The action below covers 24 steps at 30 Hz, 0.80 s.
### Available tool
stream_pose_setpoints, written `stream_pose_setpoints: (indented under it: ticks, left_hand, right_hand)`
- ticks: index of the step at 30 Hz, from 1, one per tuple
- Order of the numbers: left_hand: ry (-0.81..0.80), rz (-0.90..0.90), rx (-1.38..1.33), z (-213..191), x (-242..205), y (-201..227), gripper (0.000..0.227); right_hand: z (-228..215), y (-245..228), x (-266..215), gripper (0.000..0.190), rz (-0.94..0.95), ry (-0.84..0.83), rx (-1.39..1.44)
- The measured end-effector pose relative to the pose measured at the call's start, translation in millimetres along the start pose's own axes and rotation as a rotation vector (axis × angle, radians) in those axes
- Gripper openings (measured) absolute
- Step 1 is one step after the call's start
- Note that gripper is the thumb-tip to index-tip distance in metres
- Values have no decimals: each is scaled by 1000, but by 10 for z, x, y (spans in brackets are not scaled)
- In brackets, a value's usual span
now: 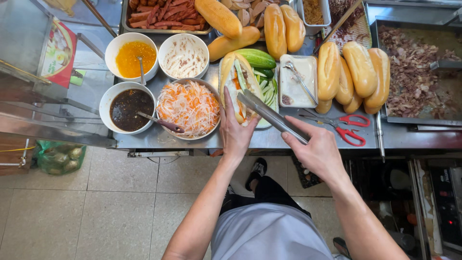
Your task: The person assembles several baguette sandwiches by slicing the bread, spreading condiments, and adding sliced meats, pickled vegetables, and cucumber. The person uses tongs to place ingredients and scissors to cut the bread, then places the finished sandwiches on a tray.
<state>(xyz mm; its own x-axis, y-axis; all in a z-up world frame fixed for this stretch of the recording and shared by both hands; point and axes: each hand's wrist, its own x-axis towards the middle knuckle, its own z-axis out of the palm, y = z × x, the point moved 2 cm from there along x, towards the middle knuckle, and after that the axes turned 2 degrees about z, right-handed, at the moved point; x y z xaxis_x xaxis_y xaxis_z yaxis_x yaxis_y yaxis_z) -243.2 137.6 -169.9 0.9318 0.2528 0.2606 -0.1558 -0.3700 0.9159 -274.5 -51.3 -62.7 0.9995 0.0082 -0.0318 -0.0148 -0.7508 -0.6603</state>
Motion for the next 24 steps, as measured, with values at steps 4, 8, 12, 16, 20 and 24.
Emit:
stream_pose_setpoints:
  ticks: [4, 8, 12, 16, 20, 24]
  left_hand:
    - [87, 48, 16, -17, 299, -69, 119]
    - [98, 60, -36, 28, 543, -84, 114]
    - [109, 15, -156, 130, 797, -112, 90]
    - [162, -4, -196, 191, 1023, -159, 84]
    - [189, -1, -137, 200, 1165, -159, 88]
    - [152, -171, -366, 234, 1340, -206, 98]
  right_hand:
    - [-174, 320, 569, 50, -3, 115, 42]
    - [-23, 638, 1719, 45, -161, 206, -126]
    - [478, 770, 2897, 42, -163, 186, -215]
    - [892, 732, 3726, 30, -155, 85, -361]
    - [1003, 834, 3951, 27, -192, -1, -444]
    - [775, 806, 3797, 32, -163, 122, -322]
